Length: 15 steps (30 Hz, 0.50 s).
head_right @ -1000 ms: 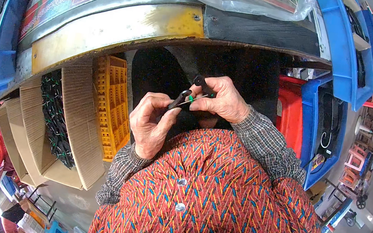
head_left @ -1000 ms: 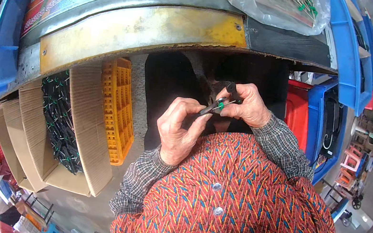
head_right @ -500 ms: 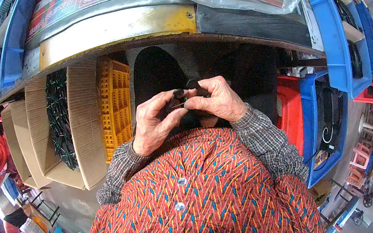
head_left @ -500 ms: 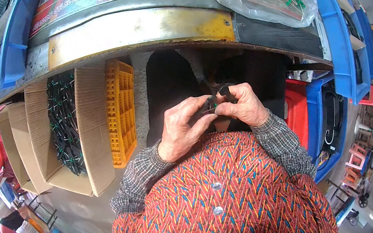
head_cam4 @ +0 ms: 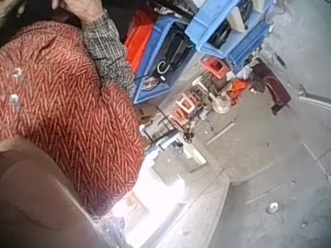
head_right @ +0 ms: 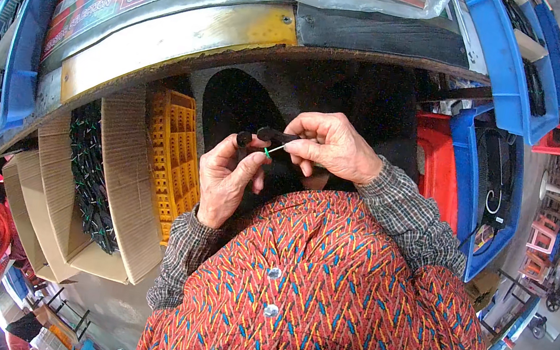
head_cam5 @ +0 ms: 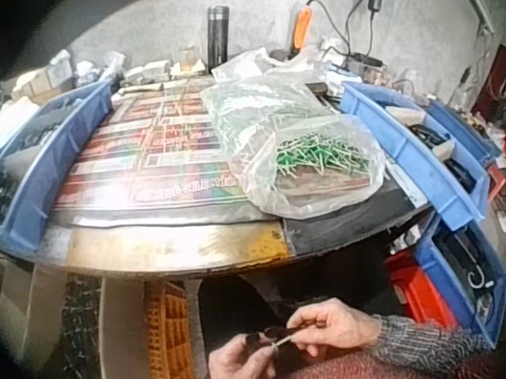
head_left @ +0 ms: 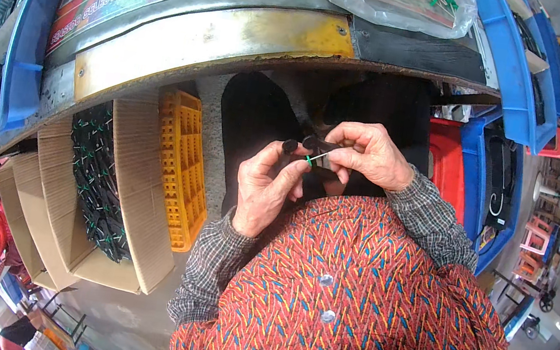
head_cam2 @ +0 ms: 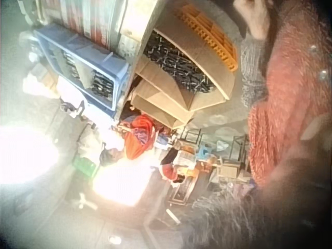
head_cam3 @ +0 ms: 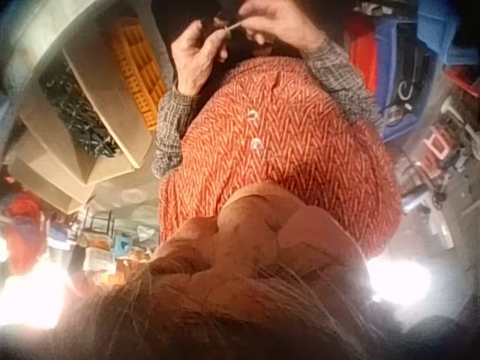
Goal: The person assembles small electronic components by hand, inserting green wired sensors into black plastic housings.
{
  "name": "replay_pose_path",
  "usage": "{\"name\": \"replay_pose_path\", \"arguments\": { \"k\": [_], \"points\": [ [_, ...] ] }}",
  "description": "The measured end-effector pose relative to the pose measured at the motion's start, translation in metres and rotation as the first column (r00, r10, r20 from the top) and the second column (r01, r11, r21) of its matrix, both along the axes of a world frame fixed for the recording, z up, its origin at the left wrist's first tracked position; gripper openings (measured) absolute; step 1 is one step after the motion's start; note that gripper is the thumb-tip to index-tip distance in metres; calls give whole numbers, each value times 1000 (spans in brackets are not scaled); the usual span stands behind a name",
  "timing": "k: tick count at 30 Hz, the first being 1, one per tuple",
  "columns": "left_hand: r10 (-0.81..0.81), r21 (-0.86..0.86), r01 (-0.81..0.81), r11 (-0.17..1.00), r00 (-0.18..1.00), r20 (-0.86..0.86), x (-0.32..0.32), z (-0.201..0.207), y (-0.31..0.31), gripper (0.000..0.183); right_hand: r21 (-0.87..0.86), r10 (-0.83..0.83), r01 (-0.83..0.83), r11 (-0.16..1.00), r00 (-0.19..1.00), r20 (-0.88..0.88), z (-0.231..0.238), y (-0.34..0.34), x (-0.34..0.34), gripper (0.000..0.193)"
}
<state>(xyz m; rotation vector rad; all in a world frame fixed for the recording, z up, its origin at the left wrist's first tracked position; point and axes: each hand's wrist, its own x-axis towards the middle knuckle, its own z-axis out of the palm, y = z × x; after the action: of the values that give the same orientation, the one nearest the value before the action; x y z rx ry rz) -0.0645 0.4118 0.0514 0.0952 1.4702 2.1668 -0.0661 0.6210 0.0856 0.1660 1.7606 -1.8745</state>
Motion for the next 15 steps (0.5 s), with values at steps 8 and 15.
{"name": "replay_pose_path", "arguments": {
  "k": [8, 15],
  "points": [
    [10, -17, -9, 1000, 997, 71, 2, 1, -1, 20, 299, 125, 60, 952, 816, -564, -7, 0, 0, 13],
    [9, -61, -8, 998, 1000, 23, 3, 4, -2, 15, 441, 261, -17, 897, 826, -499, 9, 3, 2, 17]
  ]
}}
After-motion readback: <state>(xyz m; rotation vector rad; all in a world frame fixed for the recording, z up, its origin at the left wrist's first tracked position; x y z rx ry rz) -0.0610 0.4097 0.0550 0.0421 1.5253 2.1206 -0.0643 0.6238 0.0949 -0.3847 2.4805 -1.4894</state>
